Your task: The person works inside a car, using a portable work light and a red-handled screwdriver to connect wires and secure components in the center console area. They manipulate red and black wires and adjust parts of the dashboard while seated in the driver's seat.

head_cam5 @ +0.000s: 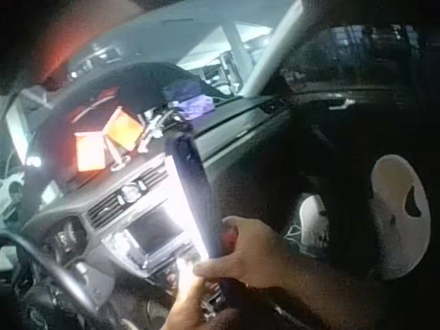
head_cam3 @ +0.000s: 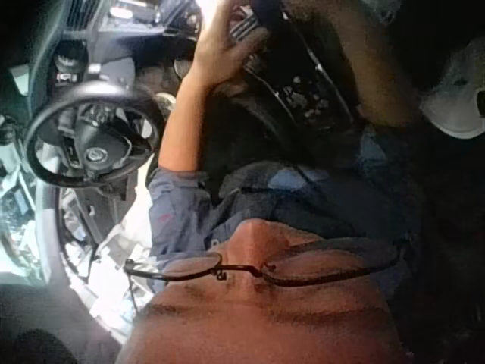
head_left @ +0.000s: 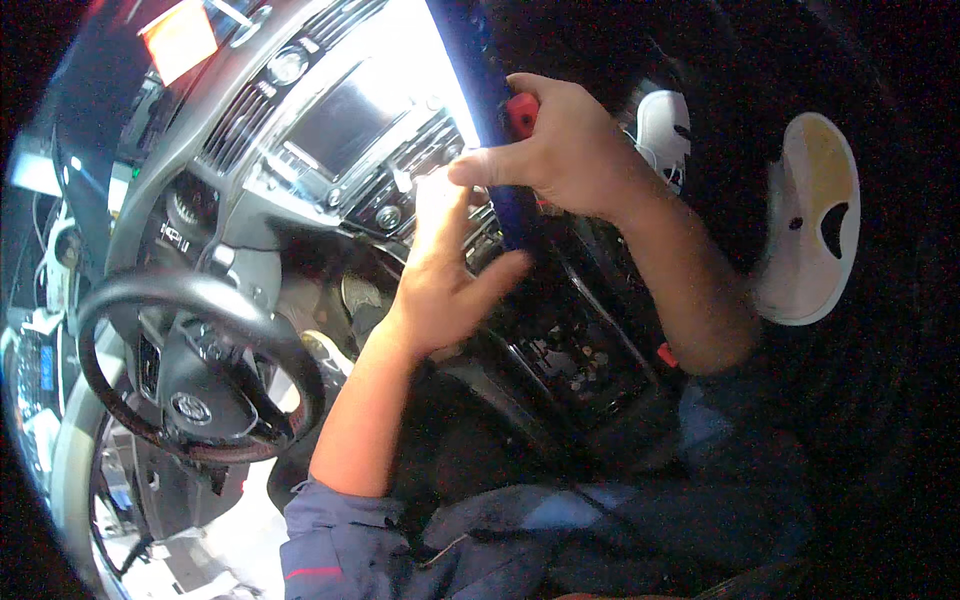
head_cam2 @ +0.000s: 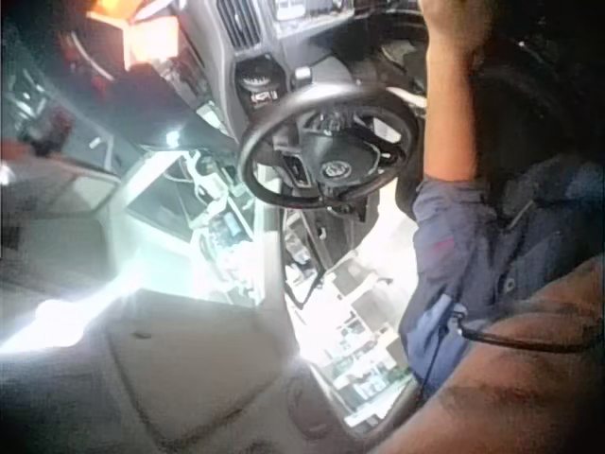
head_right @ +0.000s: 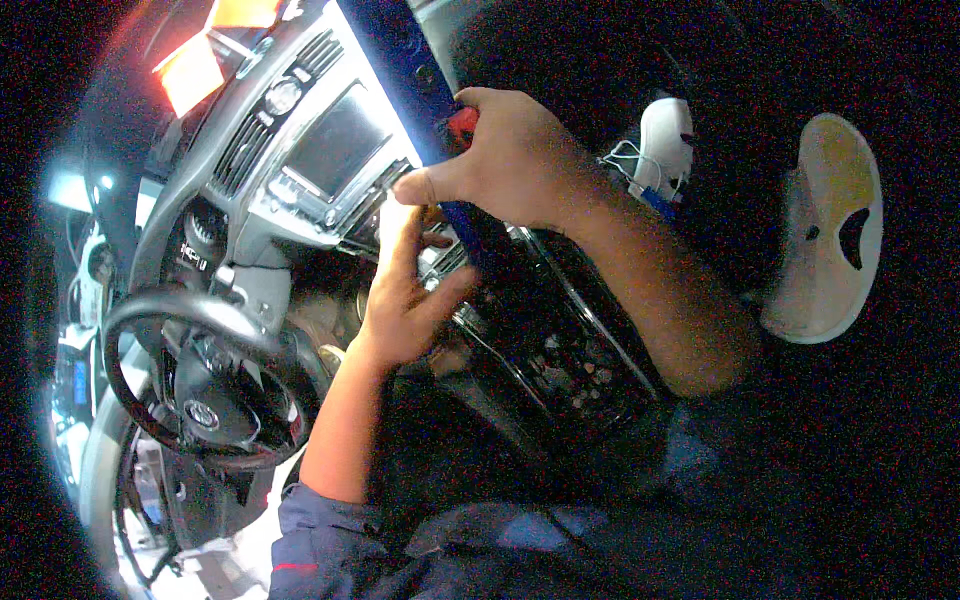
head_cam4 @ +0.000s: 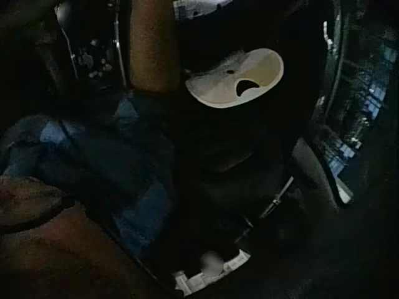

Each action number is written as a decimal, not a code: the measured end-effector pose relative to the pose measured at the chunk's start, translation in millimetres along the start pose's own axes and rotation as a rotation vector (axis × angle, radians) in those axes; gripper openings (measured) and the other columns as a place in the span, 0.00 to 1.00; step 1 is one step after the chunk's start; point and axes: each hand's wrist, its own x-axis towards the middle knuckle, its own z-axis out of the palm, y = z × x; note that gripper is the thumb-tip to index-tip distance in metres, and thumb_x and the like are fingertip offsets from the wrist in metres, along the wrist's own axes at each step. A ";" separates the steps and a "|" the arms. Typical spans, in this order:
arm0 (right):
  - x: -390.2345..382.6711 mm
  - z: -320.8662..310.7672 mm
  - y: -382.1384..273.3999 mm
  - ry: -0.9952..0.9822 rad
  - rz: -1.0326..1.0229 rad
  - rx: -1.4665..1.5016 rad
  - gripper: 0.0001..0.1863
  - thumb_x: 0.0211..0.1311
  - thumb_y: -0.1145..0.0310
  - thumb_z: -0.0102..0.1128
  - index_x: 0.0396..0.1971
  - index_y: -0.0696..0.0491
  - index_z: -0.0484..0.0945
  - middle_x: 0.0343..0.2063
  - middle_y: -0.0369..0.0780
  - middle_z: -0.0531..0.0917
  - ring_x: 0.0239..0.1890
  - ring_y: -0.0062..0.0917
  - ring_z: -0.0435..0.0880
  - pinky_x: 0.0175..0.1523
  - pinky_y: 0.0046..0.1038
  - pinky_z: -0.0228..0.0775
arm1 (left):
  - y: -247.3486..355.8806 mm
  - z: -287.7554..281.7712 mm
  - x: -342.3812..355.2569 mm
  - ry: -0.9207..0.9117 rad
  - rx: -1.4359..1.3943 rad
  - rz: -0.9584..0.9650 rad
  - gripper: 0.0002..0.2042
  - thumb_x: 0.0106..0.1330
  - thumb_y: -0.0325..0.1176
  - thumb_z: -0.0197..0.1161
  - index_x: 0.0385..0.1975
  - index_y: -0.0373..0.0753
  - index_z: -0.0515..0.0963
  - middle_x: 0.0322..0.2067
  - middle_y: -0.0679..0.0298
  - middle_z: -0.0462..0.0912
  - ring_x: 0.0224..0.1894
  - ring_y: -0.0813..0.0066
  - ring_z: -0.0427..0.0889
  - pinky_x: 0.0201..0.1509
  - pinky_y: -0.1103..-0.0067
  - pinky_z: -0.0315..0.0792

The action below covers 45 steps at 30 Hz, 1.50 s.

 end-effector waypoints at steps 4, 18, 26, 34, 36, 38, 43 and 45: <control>-4.9 -32.6 24.2 -0.112 0.054 -0.309 0.26 0.43 0.67 0.80 0.44 0.58 0.83 0.33 0.43 0.88 0.35 0.26 0.87 0.47 0.30 0.79 | -101.0 24.6 -16.0 0.029 0.372 -0.306 0.14 0.71 0.34 0.58 0.49 0.32 0.81 0.49 0.49 0.83 0.55 0.50 0.81 0.63 0.62 0.73; -8.0 -50.0 20.3 -0.233 0.000 -0.223 0.30 0.41 0.67 0.80 0.49 0.59 0.82 0.36 0.46 0.89 0.38 0.31 0.88 0.48 0.32 0.80 | -199.6 63.1 -20.6 -0.239 1.109 -0.348 0.14 0.73 0.46 0.57 0.35 0.41 0.80 0.27 0.58 0.85 0.30 0.58 0.87 0.37 0.64 0.80; -13.6 -50.7 13.6 -0.232 -0.063 -0.280 0.32 0.40 0.65 0.81 0.50 0.58 0.83 0.38 0.49 0.89 0.40 0.36 0.90 0.50 0.35 0.81 | -181.3 45.7 -16.4 -0.206 1.122 -0.293 0.12 0.72 0.42 0.58 0.41 0.43 0.83 0.25 0.57 0.86 0.26 0.58 0.87 0.33 0.64 0.80; -6.3 -45.0 27.5 -0.239 0.032 -0.360 0.34 0.38 0.60 0.81 0.49 0.58 0.83 0.41 0.52 0.88 0.44 0.43 0.89 0.54 0.39 0.79 | -175.7 43.8 -19.8 -0.113 1.026 -0.202 0.21 0.68 0.57 0.57 0.36 0.45 0.83 0.23 0.55 0.84 0.25 0.57 0.86 0.31 0.64 0.79; -4.4 -42.7 33.1 -0.230 0.040 -0.345 0.30 0.39 0.58 0.80 0.44 0.58 0.84 0.39 0.52 0.88 0.43 0.44 0.89 0.52 0.39 0.80 | -179.2 44.8 -18.1 -0.071 0.973 -0.173 0.26 0.66 0.66 0.57 0.36 0.46 0.84 0.22 0.55 0.84 0.25 0.57 0.86 0.30 0.64 0.78; -3.0 -40.1 39.6 -0.220 0.036 -0.359 0.28 0.39 0.57 0.80 0.41 0.58 0.84 0.38 0.51 0.88 0.42 0.44 0.89 0.50 0.40 0.80 | -179.3 45.7 -18.4 -0.067 0.948 -0.144 0.26 0.66 0.66 0.57 0.36 0.46 0.84 0.23 0.55 0.84 0.25 0.57 0.86 0.30 0.64 0.79; 3.1 -32.6 56.0 -0.228 0.101 -0.367 0.29 0.37 0.57 0.79 0.40 0.59 0.85 0.37 0.51 0.88 0.40 0.43 0.89 0.48 0.41 0.81 | -155.5 52.5 -11.7 -0.239 1.178 -0.141 0.07 0.65 0.38 0.63 0.35 0.46 0.85 0.26 0.65 0.85 0.26 0.68 0.86 0.32 0.74 0.81; 5.7 -29.2 60.0 -0.233 0.114 -0.378 0.33 0.36 0.59 0.79 0.47 0.59 0.84 0.39 0.51 0.89 0.42 0.42 0.89 0.50 0.38 0.80 | -139.7 57.3 0.0 -0.136 1.002 -0.038 0.05 0.64 0.36 0.65 0.34 0.46 0.85 0.26 0.69 0.85 0.26 0.72 0.85 0.32 0.77 0.81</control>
